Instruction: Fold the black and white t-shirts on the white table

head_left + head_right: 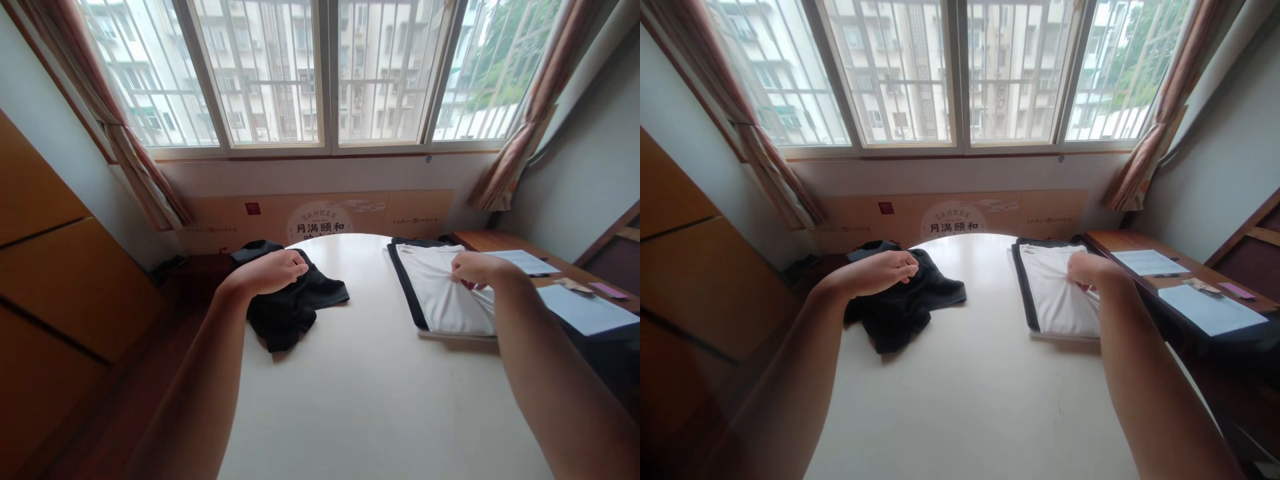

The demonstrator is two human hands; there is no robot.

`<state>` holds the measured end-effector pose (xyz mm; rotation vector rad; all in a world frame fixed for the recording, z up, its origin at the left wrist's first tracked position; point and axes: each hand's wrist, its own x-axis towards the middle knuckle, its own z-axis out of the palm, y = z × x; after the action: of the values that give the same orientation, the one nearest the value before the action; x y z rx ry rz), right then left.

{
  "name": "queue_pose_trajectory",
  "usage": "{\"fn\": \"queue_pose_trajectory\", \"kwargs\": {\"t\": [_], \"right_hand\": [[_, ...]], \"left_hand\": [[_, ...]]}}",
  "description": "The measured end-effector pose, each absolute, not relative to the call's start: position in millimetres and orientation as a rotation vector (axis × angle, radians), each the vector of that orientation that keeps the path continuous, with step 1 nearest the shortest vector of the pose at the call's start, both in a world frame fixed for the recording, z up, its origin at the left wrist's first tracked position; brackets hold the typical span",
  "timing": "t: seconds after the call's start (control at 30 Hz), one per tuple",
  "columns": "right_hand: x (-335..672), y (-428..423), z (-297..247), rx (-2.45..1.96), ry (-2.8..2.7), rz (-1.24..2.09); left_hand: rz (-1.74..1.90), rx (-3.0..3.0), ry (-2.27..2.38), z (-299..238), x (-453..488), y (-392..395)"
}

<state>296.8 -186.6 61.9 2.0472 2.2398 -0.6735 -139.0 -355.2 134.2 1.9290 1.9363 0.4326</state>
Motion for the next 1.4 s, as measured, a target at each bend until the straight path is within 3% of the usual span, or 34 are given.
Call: {"fn": "queue_pose_trajectory", "kwargs": {"t": [0.13, 0.2, 0.37, 0.47, 0.63, 0.83, 0.9, 1.0, 1.07, 1.2, 1.4], "right_hand": [[279, -210, 96, 1.936, 2.612, -0.594], [261, -230, 112, 1.816, 2.989, -0.719], [206, -293, 148, 1.215, 3.696, -1.798], [190, -319, 163, 0.971, 3.908, -2.062], [192, -306, 160, 1.321, 4.011, -1.784], [186, -242, 121, 1.631, 3.654, -2.404], [179, -236, 109, 1.942, 3.501, -2.276], [167, -251, 100, 2.147, 3.630, -1.328], [159, -270, 99, 1.850, 3.671, -0.858], [142, -300, 96, 1.123, 3.297, -0.986], [154, -285, 99, 0.902, 3.249, -1.298]], "left_hand": [[0.501, 1.973, 1.779, 140, -120, -363], [0.544, 2.002, 1.695, 138, -108, -365], [0.710, 2.078, 1.325, 127, -64, -372], [0.941, 2.180, 1.267, 118, -39, -372], [1.122, 2.123, 1.381, 105, -31, -359], [1.158, 2.048, 1.503, 122, -57, -359], [1.256, 1.975, 1.460, 132, -62, -363], [1.388, 1.853, 1.327, 143, -62, -368], [1.460, 1.804, 1.245, 146, -61, -370], [1.481, 1.895, 1.126, 146, -61, -371], [1.279, 2.054, 1.531, 148, -85, -369]]}}
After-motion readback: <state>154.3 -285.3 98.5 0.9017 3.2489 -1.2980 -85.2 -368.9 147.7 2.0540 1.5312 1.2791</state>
